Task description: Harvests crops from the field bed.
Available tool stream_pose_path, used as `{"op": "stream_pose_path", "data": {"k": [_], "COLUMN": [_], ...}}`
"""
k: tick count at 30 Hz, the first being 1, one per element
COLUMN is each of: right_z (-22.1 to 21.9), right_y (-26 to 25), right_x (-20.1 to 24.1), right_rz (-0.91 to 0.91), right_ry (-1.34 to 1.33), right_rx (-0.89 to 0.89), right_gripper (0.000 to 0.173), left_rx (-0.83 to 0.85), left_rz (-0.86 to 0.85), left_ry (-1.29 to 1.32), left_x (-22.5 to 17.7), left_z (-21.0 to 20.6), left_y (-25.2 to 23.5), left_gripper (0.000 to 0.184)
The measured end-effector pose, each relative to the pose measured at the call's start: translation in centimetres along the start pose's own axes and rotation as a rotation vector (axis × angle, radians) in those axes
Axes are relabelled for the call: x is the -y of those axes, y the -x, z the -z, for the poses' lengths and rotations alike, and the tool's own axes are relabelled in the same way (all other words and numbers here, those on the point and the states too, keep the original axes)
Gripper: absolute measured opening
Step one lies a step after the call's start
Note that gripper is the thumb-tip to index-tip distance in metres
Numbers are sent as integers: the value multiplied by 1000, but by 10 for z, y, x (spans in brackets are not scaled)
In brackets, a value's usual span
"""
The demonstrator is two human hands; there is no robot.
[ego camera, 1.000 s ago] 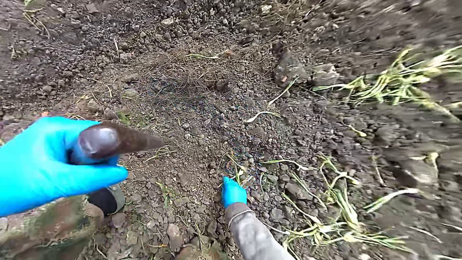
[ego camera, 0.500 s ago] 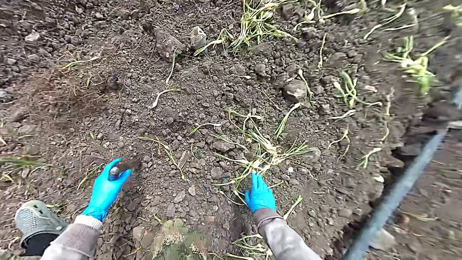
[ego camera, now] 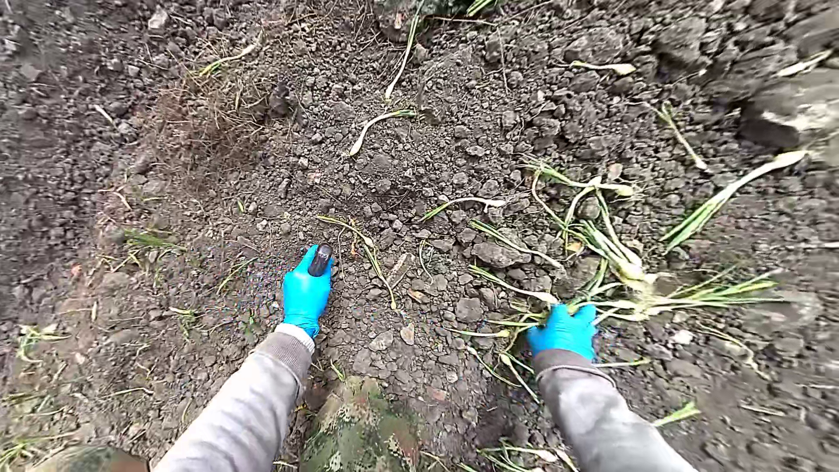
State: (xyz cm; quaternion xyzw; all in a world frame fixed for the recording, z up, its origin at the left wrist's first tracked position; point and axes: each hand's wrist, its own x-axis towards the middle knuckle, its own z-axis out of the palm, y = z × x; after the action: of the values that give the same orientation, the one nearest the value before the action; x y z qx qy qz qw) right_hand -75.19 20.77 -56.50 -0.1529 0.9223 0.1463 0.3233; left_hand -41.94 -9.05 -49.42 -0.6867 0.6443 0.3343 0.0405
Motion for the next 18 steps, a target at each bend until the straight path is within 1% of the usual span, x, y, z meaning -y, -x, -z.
{"op": "stream_pose_path", "data": {"k": [2, 3, 5, 6, 8, 11, 15, 18], "right_z": [7, 13, 28, 37, 50, 71, 104, 129], "right_y": [0, 2, 15, 23, 42, 60, 62, 78], "right_x": [11, 18, 34, 39, 46, 54, 41, 26], "right_rz": [-59, -82, -89, -83, -72, -32, -96, -108], "right_ry": [83, 122, 160, 162, 160, 108, 38, 2], "right_rx": [84, 144, 239, 249, 204, 116, 38, -11], "right_gripper": [68, 70, 70, 69, 69, 64, 56, 52], "left_rx": [24, 26, 39, 49, 70, 103, 101, 125], "left_rz": [49, 69, 88, 82, 43, 48, 40, 33], "left_ry": [-51, -77, -101, -103, -103, -102, -110, -113], "left_x": [-7, -11, -13, -16, -17, -15, -13, -15], "left_z": [-3, -6, -9, -10, -8, -3, -9, -6], "left_y": [-16, -21, -24, -23, -19, -24, -24, -23], "left_gripper": [39, 37, 37, 39, 41, 45, 47, 45]}}
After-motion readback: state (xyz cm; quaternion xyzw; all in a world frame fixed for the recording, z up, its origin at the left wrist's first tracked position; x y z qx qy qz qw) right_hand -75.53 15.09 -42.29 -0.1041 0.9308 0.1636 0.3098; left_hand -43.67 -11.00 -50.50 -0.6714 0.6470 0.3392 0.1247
